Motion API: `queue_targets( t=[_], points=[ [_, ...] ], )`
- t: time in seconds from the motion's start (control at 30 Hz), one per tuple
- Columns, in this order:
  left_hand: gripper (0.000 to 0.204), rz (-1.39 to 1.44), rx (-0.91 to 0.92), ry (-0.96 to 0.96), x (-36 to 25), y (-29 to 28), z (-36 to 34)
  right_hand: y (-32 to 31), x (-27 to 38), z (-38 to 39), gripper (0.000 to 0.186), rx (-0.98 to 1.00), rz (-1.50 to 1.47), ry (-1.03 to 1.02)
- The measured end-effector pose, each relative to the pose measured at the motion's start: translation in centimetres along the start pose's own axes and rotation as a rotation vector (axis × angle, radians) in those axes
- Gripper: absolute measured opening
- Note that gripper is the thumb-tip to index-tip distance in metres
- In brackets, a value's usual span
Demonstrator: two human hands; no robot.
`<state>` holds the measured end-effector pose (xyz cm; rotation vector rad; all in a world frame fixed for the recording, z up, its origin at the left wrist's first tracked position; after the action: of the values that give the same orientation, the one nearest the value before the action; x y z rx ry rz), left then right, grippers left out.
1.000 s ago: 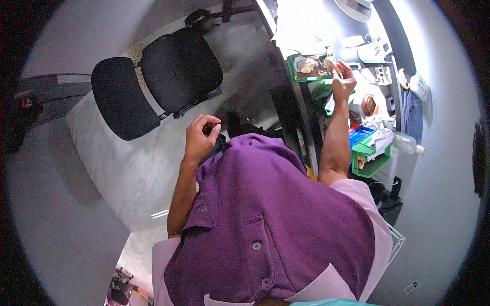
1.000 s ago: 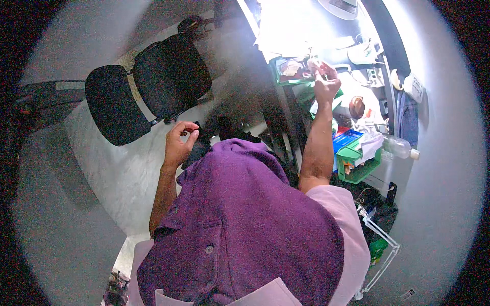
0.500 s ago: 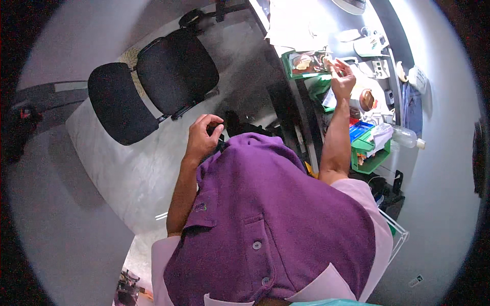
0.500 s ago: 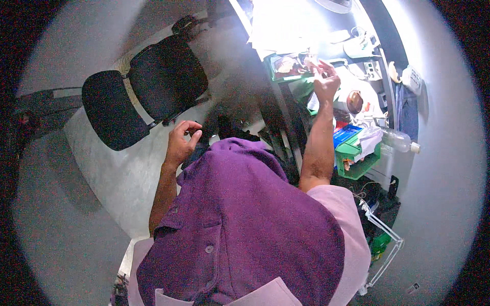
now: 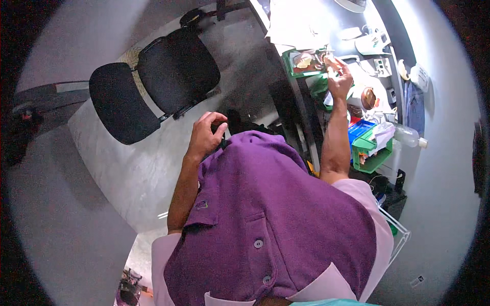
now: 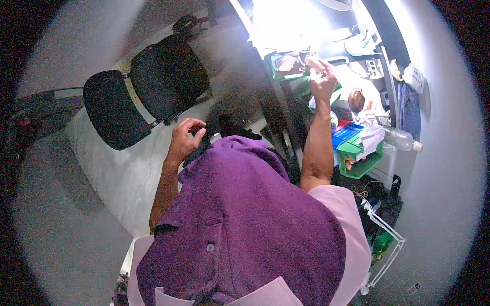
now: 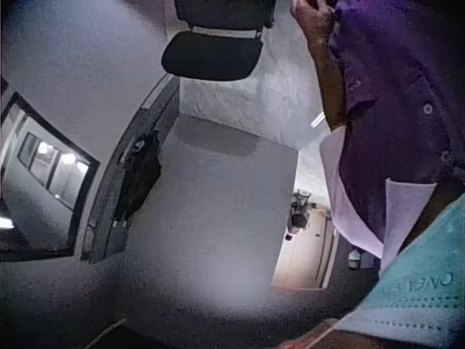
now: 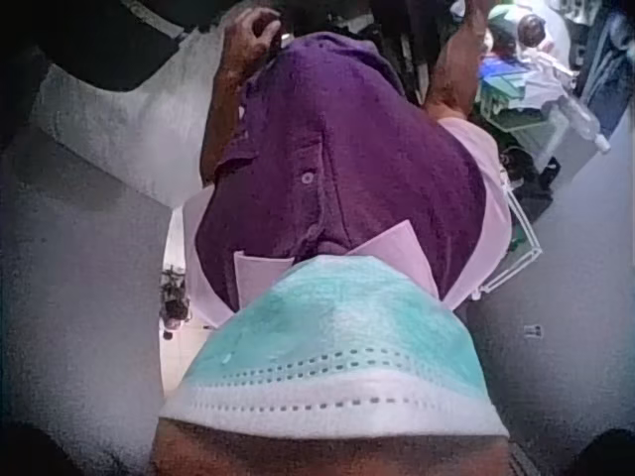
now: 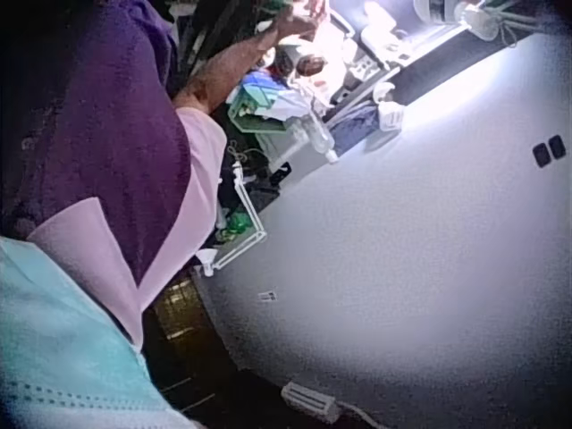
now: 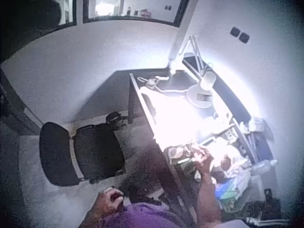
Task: The person retrieves a dental crown from a tray, wipes it with a cloth, and then applies paint onto the crown using a fine brush and a color palette at a workbench.
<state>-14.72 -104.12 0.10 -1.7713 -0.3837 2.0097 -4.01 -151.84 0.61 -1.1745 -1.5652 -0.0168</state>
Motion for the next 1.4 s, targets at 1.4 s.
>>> queue_targets(
  t=[1.4],
  points=[
    [0.016,-0.063,-0.107,-0.042,2.0,-5.7,6.6,3.3,3.0,10.4,0.023,-0.102,0.212,0.069]
  ],
)
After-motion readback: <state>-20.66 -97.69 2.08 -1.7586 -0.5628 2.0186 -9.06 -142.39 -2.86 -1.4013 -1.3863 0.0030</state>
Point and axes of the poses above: each hand's wrist, its own z-axis away from the middle knuckle, its own y-axis out of the palm, x = y × z, the point moved 6 cm from there along -z, towards the middle knuckle, and after that the axes turned 13 degrees about -x, right-handed, at the moved point
